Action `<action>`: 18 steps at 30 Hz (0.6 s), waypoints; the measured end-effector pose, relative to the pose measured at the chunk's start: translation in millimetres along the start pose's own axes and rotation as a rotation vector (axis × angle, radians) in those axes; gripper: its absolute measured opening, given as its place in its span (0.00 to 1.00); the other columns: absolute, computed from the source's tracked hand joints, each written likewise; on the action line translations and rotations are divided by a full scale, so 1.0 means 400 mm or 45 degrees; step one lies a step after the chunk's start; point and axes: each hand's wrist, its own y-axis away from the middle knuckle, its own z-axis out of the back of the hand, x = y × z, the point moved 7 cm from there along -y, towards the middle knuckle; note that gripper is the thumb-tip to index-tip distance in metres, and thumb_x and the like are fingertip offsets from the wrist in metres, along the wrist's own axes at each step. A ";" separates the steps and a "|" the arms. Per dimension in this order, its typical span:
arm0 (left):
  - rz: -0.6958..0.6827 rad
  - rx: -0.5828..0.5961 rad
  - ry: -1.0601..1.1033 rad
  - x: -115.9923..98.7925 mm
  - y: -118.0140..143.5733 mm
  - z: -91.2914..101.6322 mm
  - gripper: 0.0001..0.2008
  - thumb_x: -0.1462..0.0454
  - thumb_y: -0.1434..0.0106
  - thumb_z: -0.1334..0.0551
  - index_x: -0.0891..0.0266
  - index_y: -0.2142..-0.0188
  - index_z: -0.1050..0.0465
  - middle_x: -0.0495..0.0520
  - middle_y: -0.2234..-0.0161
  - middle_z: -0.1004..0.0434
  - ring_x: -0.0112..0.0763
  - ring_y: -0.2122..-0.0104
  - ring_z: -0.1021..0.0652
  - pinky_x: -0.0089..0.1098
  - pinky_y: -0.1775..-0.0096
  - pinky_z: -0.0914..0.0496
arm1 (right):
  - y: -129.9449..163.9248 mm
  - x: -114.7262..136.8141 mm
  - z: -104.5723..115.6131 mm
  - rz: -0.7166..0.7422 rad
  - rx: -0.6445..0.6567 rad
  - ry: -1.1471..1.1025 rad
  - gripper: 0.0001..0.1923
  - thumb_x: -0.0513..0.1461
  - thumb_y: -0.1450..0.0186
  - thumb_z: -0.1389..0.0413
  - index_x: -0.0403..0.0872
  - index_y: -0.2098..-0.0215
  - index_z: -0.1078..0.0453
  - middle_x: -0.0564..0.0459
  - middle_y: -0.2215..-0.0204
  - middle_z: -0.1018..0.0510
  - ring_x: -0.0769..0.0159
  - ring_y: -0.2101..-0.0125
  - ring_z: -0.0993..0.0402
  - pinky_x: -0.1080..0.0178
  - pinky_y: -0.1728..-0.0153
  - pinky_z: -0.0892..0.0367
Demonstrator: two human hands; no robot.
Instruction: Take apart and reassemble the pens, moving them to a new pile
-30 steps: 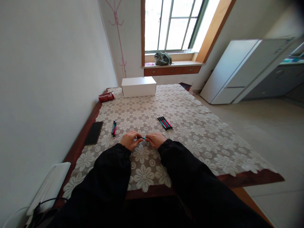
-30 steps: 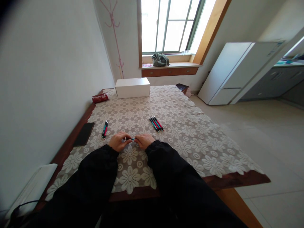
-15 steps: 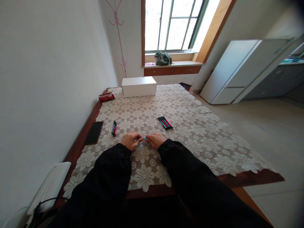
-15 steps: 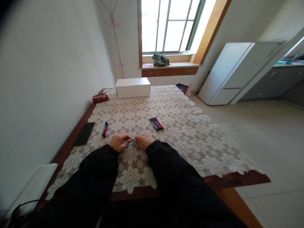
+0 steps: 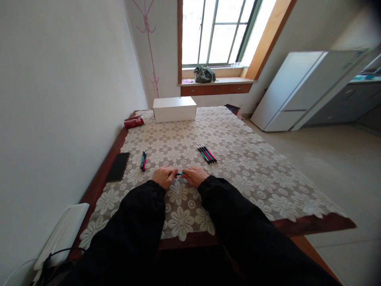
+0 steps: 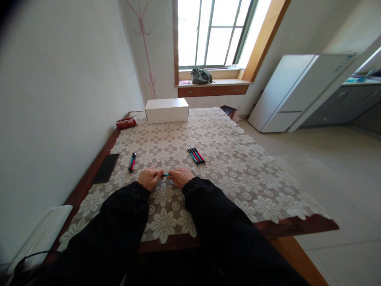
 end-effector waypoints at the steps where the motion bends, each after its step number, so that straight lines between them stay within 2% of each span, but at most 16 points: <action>1: -0.006 -0.018 0.019 0.001 -0.001 0.002 0.21 0.56 0.30 0.50 0.57 0.72 0.23 0.52 0.72 0.21 0.35 0.66 0.24 0.33 0.64 0.34 | 0.000 -0.004 0.001 -0.006 -0.013 -0.017 0.10 0.44 0.30 0.49 0.48 0.60 0.28 0.50 0.64 0.21 0.64 0.63 0.26 0.66 0.65 0.42; 4: -0.043 -0.088 0.127 0.003 -0.002 0.009 0.13 0.56 0.32 0.45 0.57 0.59 0.23 0.52 0.65 0.20 0.34 0.62 0.23 0.32 0.60 0.31 | 0.000 -0.015 0.002 -0.022 -0.045 -0.031 0.10 0.44 0.30 0.48 0.48 0.58 0.28 0.50 0.62 0.21 0.64 0.61 0.26 0.66 0.65 0.42; 6: -0.092 -0.089 0.185 0.002 -0.003 0.006 0.13 0.57 0.36 0.39 0.57 0.55 0.25 0.52 0.62 0.20 0.34 0.61 0.23 0.32 0.58 0.30 | 0.000 -0.022 0.000 -0.037 -0.057 -0.024 0.10 0.44 0.30 0.48 0.48 0.58 0.28 0.50 0.62 0.21 0.64 0.62 0.26 0.66 0.65 0.42; 9: -0.145 -0.032 0.175 0.000 -0.003 -0.007 0.09 0.60 0.40 0.36 0.58 0.60 0.25 0.52 0.62 0.20 0.35 0.61 0.23 0.33 0.58 0.30 | 0.001 -0.022 -0.006 -0.030 -0.063 -0.029 0.10 0.45 0.30 0.48 0.49 0.57 0.28 0.51 0.63 0.22 0.64 0.63 0.26 0.66 0.65 0.42; 12: -0.119 -0.023 0.142 0.004 -0.003 -0.009 0.06 0.60 0.38 0.38 0.58 0.64 0.25 0.52 0.64 0.20 0.34 0.61 0.24 0.32 0.58 0.31 | 0.002 -0.016 -0.006 -0.002 -0.094 -0.044 0.13 0.47 0.29 0.50 0.49 0.58 0.28 0.51 0.63 0.22 0.65 0.63 0.27 0.66 0.65 0.41; 15: -0.097 -0.018 0.097 0.003 -0.004 -0.006 0.10 0.58 0.34 0.42 0.58 0.66 0.24 0.52 0.66 0.20 0.34 0.63 0.24 0.32 0.58 0.32 | 0.000 -0.014 -0.001 0.016 -0.157 -0.047 0.14 0.44 0.27 0.53 0.48 0.61 0.28 0.51 0.64 0.22 0.66 0.62 0.27 0.66 0.62 0.40; 18: -0.089 0.007 0.057 0.001 -0.005 -0.007 0.17 0.57 0.31 0.47 0.59 0.70 0.24 0.52 0.69 0.21 0.34 0.64 0.24 0.32 0.59 0.33 | -0.003 -0.010 0.003 0.076 -0.215 -0.073 0.10 0.43 0.28 0.50 0.48 0.61 0.29 0.50 0.62 0.22 0.65 0.59 0.28 0.66 0.58 0.39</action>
